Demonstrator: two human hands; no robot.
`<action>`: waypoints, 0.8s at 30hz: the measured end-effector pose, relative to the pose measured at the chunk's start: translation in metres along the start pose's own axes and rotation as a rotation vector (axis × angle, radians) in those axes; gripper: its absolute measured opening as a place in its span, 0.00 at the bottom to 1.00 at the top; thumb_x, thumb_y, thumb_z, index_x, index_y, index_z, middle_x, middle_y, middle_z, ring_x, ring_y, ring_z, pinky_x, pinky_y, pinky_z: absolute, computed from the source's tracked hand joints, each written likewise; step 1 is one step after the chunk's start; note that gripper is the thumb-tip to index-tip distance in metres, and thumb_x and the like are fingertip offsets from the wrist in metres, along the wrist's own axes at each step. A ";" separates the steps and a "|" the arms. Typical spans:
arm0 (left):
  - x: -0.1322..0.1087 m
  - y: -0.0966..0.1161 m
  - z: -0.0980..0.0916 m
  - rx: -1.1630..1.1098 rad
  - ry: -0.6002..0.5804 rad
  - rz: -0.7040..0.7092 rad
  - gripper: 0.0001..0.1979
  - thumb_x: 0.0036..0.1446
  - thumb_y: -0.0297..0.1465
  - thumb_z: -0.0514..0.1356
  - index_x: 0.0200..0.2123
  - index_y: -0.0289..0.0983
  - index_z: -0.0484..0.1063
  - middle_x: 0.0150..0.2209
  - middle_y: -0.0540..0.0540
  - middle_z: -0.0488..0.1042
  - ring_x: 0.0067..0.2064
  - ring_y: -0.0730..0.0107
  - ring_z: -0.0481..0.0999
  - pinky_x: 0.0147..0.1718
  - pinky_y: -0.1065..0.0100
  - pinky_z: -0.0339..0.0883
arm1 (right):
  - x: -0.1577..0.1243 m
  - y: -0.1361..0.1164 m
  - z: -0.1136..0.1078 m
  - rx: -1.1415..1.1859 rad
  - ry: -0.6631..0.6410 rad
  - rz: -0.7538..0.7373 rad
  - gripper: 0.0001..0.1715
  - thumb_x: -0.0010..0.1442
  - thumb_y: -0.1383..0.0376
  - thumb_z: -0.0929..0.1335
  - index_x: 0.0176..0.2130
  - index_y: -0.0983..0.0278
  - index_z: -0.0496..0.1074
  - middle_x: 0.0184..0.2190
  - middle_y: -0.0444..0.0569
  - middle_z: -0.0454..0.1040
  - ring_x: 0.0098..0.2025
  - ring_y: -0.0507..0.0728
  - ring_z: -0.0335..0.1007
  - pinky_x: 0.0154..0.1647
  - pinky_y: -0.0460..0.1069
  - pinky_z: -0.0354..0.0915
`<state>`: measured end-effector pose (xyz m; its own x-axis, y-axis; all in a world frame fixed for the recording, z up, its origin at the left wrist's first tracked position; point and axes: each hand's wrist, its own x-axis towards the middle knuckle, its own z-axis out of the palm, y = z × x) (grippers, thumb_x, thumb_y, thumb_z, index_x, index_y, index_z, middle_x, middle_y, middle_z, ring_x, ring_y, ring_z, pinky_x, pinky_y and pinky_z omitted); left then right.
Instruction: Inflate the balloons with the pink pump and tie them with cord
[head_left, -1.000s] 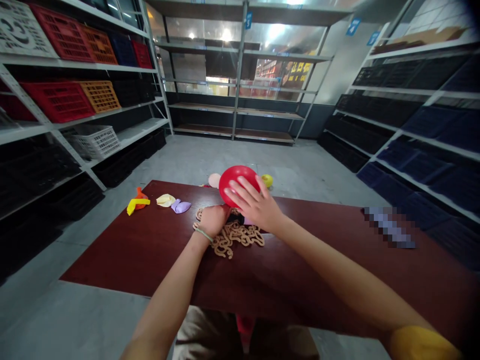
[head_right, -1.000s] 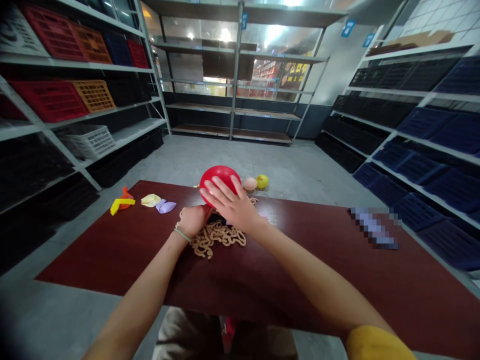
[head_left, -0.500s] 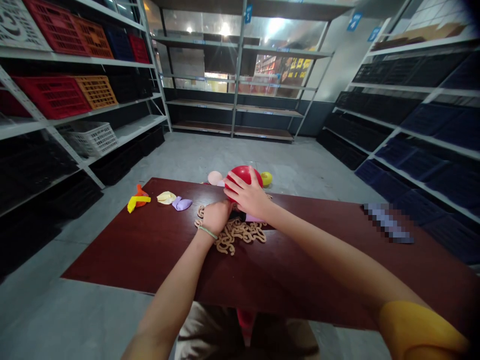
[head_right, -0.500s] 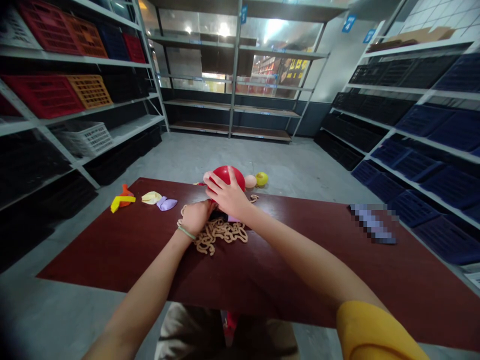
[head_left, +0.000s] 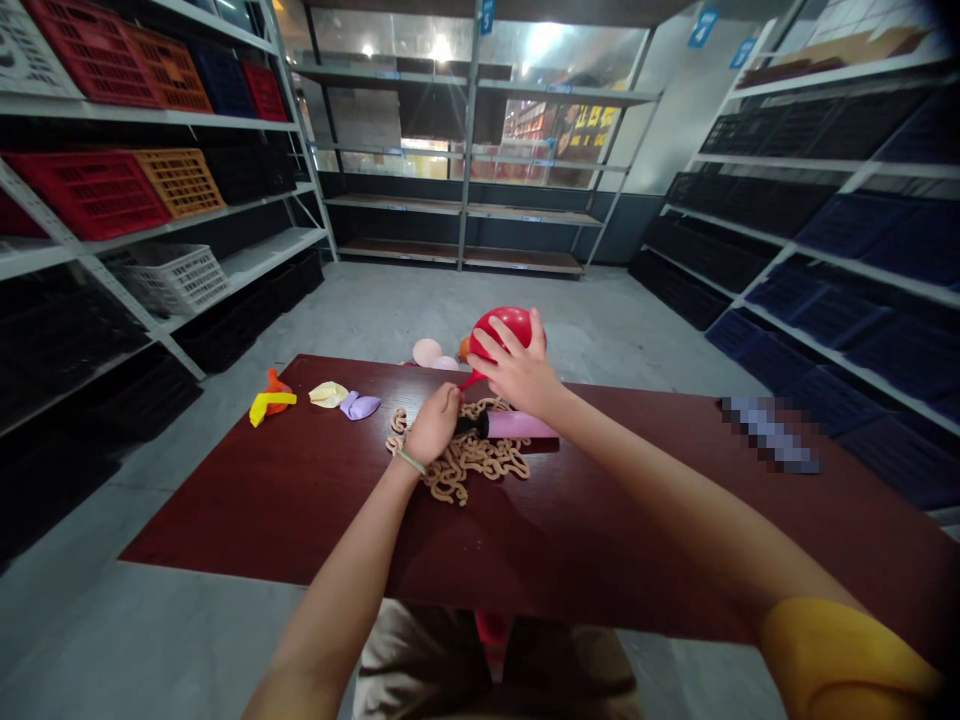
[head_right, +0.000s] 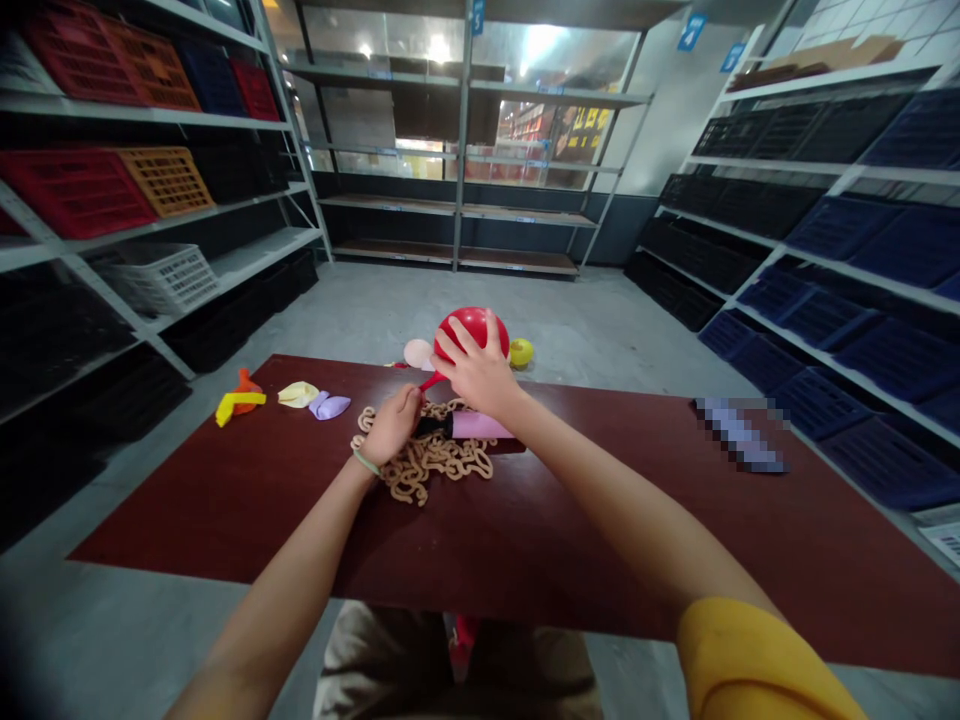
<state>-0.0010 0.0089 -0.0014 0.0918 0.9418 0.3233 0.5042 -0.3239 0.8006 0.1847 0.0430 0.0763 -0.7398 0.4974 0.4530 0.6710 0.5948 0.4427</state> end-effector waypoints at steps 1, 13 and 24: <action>0.000 0.000 0.000 -0.058 -0.013 -0.025 0.16 0.68 0.37 0.45 0.32 0.39 0.67 0.26 0.50 0.70 0.29 0.70 0.70 0.31 0.70 0.62 | -0.002 0.001 -0.002 0.007 0.001 0.009 0.27 0.61 0.69 0.67 0.59 0.54 0.67 0.66 0.48 0.60 0.69 0.68 0.44 0.64 0.80 0.28; 0.002 0.001 0.005 -0.576 0.149 -0.212 0.13 0.53 0.40 0.65 0.31 0.35 0.75 0.19 0.55 0.66 0.20 0.78 0.62 0.20 0.75 0.57 | -0.031 -0.005 0.006 0.096 0.092 0.085 0.40 0.65 0.65 0.65 0.69 0.46 0.48 0.70 0.47 0.51 0.70 0.71 0.42 0.64 0.80 0.30; 0.007 -0.013 -0.002 -0.497 0.362 -0.214 0.13 0.54 0.40 0.63 0.33 0.35 0.75 0.25 0.51 0.73 0.20 0.78 0.66 0.21 0.74 0.60 | -0.075 -0.056 0.031 0.118 0.149 0.128 0.29 0.66 0.62 0.64 0.64 0.45 0.58 0.57 0.45 0.69 0.62 0.61 0.55 0.65 0.62 0.41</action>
<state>-0.0086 0.0193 -0.0083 -0.3053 0.9286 0.2111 0.0136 -0.2174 0.9760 0.2016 -0.0085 -0.0062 -0.6274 0.4800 0.6132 0.7422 0.6070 0.2841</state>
